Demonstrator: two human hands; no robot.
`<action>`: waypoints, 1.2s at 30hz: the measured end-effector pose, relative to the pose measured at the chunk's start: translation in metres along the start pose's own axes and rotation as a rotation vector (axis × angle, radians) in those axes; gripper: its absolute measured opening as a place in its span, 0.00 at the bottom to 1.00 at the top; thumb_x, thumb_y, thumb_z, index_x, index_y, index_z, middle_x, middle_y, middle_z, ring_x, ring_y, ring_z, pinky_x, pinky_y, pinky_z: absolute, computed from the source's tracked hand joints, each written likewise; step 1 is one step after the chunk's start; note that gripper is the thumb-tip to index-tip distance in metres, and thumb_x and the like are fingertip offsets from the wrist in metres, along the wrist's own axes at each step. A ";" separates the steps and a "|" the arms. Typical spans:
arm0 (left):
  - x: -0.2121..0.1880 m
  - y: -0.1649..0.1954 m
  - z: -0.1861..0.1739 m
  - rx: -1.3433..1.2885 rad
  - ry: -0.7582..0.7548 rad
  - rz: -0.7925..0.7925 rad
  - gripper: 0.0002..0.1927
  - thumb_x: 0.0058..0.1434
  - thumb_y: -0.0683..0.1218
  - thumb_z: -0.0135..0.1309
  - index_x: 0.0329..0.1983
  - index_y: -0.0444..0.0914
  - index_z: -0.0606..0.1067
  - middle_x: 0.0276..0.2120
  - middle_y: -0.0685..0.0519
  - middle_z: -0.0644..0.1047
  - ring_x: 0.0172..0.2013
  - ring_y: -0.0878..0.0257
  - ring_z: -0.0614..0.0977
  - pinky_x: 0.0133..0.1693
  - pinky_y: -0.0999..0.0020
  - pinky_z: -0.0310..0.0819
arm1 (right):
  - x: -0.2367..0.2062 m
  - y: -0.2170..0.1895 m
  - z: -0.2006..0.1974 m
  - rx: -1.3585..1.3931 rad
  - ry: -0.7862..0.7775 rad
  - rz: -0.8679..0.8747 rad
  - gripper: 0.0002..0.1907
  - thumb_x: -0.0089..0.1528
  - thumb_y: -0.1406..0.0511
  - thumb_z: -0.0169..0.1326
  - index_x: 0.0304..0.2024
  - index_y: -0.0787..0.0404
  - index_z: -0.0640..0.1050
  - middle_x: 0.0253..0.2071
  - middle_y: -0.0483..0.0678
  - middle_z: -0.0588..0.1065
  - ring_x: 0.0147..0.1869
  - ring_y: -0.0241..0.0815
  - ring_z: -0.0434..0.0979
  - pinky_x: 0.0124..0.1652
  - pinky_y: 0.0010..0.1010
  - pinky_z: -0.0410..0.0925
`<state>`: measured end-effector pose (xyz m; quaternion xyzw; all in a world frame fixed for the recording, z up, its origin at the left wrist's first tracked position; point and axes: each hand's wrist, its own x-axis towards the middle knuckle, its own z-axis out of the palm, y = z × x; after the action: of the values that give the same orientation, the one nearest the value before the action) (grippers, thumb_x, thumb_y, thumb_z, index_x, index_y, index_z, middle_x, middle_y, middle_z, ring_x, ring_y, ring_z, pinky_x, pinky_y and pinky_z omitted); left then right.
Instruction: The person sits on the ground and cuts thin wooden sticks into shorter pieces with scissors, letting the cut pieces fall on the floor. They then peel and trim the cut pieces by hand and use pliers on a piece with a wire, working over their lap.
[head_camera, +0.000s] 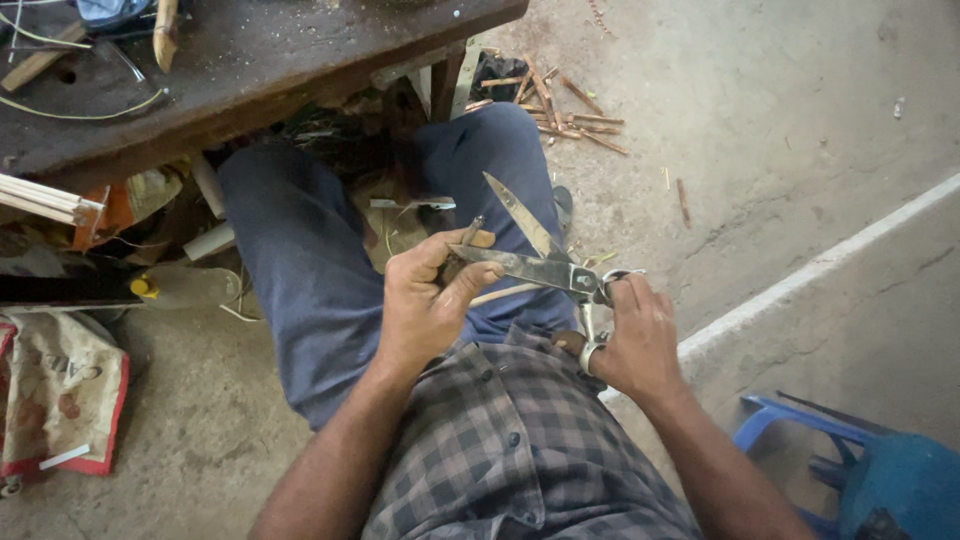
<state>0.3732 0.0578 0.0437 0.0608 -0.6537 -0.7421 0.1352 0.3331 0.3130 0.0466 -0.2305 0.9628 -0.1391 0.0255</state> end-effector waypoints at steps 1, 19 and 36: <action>0.001 0.002 0.000 0.026 0.001 0.016 0.12 0.62 0.39 0.63 0.48 0.31 0.79 0.33 0.54 0.84 0.34 0.71 0.83 0.36 0.78 0.77 | 0.000 -0.001 0.000 -0.007 0.009 -0.011 0.43 0.42 0.45 0.72 0.46 0.67 0.71 0.43 0.55 0.71 0.46 0.59 0.74 0.48 0.50 0.63; -0.001 0.025 0.001 0.308 0.105 0.136 0.11 0.62 0.44 0.66 0.43 0.33 0.80 0.24 0.52 0.76 0.25 0.69 0.74 0.31 0.73 0.69 | 0.002 -0.009 -0.005 0.019 0.027 -0.039 0.43 0.41 0.47 0.72 0.47 0.67 0.71 0.43 0.55 0.72 0.47 0.60 0.73 0.48 0.51 0.63; -0.002 0.010 0.001 0.197 0.073 0.245 0.08 0.68 0.42 0.61 0.45 0.32 0.79 0.30 0.52 0.82 0.29 0.68 0.82 0.33 0.73 0.75 | 0.003 -0.004 -0.003 -0.026 0.013 -0.013 0.44 0.41 0.45 0.72 0.46 0.67 0.70 0.43 0.56 0.71 0.47 0.60 0.73 0.48 0.52 0.63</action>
<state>0.3765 0.0581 0.0534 0.0203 -0.7205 -0.6496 0.2419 0.3317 0.3084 0.0503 -0.2362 0.9631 -0.1281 0.0153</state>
